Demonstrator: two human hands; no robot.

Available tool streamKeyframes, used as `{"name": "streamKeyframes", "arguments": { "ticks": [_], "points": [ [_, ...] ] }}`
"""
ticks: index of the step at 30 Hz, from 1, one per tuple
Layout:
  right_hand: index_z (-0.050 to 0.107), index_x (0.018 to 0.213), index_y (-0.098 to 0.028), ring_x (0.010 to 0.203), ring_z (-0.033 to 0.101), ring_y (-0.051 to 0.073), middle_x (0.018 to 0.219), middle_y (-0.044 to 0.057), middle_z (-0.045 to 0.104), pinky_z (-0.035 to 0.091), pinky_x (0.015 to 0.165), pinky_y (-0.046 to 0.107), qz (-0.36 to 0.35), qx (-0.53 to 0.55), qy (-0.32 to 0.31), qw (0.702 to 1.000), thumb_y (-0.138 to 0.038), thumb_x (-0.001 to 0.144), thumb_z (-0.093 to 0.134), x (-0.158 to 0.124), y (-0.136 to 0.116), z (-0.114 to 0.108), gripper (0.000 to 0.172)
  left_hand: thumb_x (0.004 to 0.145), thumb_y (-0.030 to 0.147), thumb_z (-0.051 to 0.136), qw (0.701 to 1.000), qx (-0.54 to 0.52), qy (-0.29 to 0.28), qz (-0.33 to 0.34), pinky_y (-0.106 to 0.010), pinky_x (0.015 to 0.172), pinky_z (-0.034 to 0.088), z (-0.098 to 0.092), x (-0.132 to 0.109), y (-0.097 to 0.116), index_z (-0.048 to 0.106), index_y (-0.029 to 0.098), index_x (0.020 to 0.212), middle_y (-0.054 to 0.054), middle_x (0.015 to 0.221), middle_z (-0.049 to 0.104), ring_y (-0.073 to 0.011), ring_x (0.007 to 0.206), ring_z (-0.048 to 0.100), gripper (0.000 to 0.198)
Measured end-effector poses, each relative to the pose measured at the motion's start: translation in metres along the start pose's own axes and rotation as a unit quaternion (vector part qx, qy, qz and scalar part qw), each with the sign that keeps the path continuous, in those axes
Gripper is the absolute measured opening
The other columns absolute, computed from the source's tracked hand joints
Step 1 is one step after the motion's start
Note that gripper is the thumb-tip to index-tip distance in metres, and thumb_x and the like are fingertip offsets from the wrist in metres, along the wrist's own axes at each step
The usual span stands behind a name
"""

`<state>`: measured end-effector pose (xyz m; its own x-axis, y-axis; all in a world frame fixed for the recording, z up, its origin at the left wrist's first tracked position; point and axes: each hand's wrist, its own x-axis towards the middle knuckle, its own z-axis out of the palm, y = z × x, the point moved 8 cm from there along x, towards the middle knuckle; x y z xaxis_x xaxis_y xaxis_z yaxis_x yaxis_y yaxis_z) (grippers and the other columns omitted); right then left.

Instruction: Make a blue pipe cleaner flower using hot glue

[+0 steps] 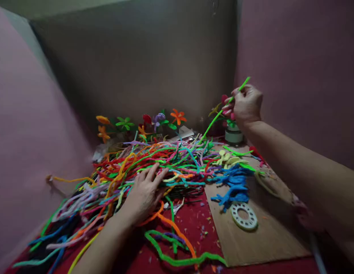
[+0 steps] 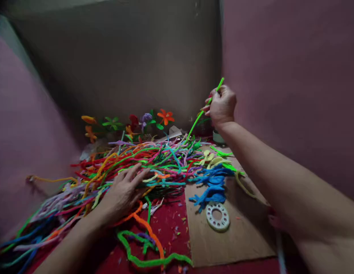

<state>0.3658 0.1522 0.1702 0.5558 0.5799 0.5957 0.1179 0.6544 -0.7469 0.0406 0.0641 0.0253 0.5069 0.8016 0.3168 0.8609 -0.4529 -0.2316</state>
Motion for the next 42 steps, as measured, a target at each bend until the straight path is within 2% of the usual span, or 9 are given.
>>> {"name": "streamKeyframes", "arguments": {
  "ticks": [7, 14, 17, 19, 22, 24, 26, 36, 42],
  "points": [
    [0.048, 0.078, -0.015, 0.048, 0.058, 0.005, 0.059, -0.002, 0.059, 0.048, 0.055, 0.021, -0.148, 0.058, 0.040, 0.986, -0.011, 0.084, 0.046, -0.006, -0.080, -0.033, 0.008, 0.084, 0.034, 0.047, 1.000, -0.010, 0.026, -0.002, -0.050, 0.092, 0.037, -0.003, -0.002, -0.001, 0.039, 0.026, 0.132, -0.012, 0.138, 0.037, -0.0312, 0.115, 0.039, 0.050],
    [0.052, 0.076, -0.016, 0.048, 0.061, 0.010, 0.063, 0.001, 0.062, 0.051, 0.047, 0.023, 0.060, 0.120, -0.052, 0.990, -0.014, 0.082, 0.048, -0.053, -0.050, -0.017, 0.008, 0.081, 0.039, 0.052, 0.983, -0.146, 0.115, 0.003, -0.048, 0.093, 0.035, -0.051, -0.003, 0.004, 0.056, 0.026, 0.116, -0.010, 0.132, 0.042, -0.0281, 0.115, 0.041, 0.037],
    [0.053, 0.076, -0.017, 0.045, 0.061, 0.011, 0.060, 0.000, 0.060, 0.052, 0.043, 0.023, 0.139, 0.144, -0.085, 0.976, -0.014, 0.079, 0.052, -0.087, -0.039, -0.004, 0.005, 0.080, 0.034, 0.055, 0.953, -0.235, 0.190, -0.019, -0.043, 0.093, 0.035, -0.080, -0.011, 0.012, 0.063, 0.024, 0.101, -0.007, 0.109, 0.057, -0.0240, 0.106, 0.047, 0.025],
    [0.054, 0.076, -0.017, 0.043, 0.060, 0.012, 0.058, -0.001, 0.060, 0.052, 0.041, 0.023, 0.192, 0.153, -0.114, 0.963, -0.014, 0.078, 0.054, -0.111, -0.032, 0.006, 0.003, 0.079, 0.033, 0.057, 0.911, -0.367, 0.179, -0.057, -0.035, 0.080, 0.043, -0.081, -0.012, 0.015, 0.060, 0.021, 0.101, -0.003, 0.084, 0.060, -0.0176, 0.083, 0.055, 0.026],
    [0.054, 0.075, -0.016, 0.042, 0.060, 0.013, 0.058, 0.000, 0.060, 0.052, 0.039, 0.024, 0.242, 0.152, -0.163, 0.944, -0.016, 0.075, 0.057, -0.144, -0.026, 0.022, 0.003, 0.076, 0.036, 0.059, 0.754, -0.638, 0.077, -0.137, -0.022, 0.045, 0.037, -0.055, -0.011, 0.024, 0.050, 0.019, 0.109, 0.004, 0.066, 0.053, -0.0075, 0.045, 0.045, 0.038],
    [0.055, 0.073, -0.015, 0.043, 0.061, 0.013, 0.059, 0.001, 0.060, 0.051, 0.038, 0.023, 0.257, 0.139, -0.184, 0.938, -0.016, 0.074, 0.060, -0.159, -0.025, 0.030, 0.005, 0.080, 0.038, 0.053, 0.660, -0.734, 0.073, -0.142, -0.020, 0.043, 0.033, -0.051, -0.011, 0.030, 0.054, 0.018, 0.100, 0.006, 0.060, 0.049, -0.0052, 0.041, 0.042, 0.029],
    [0.055, 0.072, -0.015, 0.043, 0.060, 0.013, 0.060, 0.001, 0.060, 0.051, 0.037, 0.022, 0.262, 0.125, -0.195, 0.937, -0.016, 0.072, 0.062, -0.168, -0.024, 0.037, 0.007, 0.082, 0.038, 0.050, 0.614, -0.771, 0.097, -0.139, -0.019, 0.044, 0.033, -0.053, -0.012, 0.029, 0.056, 0.017, 0.091, 0.005, 0.061, 0.050, -0.0044, 0.042, 0.044, 0.024],
    [0.058, 0.080, -0.016, 0.049, 0.063, 0.014, 0.059, 0.004, 0.065, 0.052, 0.046, 0.022, 0.380, 0.134, -0.300, 0.864, -0.019, 0.071, 0.066, -0.218, 0.010, 0.057, 0.013, 0.081, 0.034, 0.050, 0.643, -0.748, 0.079, -0.143, -0.019, 0.048, 0.040, -0.055, -0.015, 0.038, 0.058, 0.014, 0.082, 0.000, 0.068, 0.059, -0.0083, 0.050, 0.055, 0.022],
    [0.061, 0.074, -0.015, 0.045, 0.061, 0.014, 0.054, 0.005, 0.065, 0.051, 0.044, 0.022, 0.436, 0.142, -0.308, 0.834, -0.016, 0.075, 0.059, -0.225, 0.023, 0.056, 0.002, 0.079, 0.033, 0.051, 0.625, -0.765, 0.059, -0.148, -0.020, 0.047, 0.042, -0.049, -0.013, 0.042, 0.058, 0.013, 0.083, -0.001, 0.066, 0.059, -0.0080, 0.046, 0.054, 0.022]
  ]
}}
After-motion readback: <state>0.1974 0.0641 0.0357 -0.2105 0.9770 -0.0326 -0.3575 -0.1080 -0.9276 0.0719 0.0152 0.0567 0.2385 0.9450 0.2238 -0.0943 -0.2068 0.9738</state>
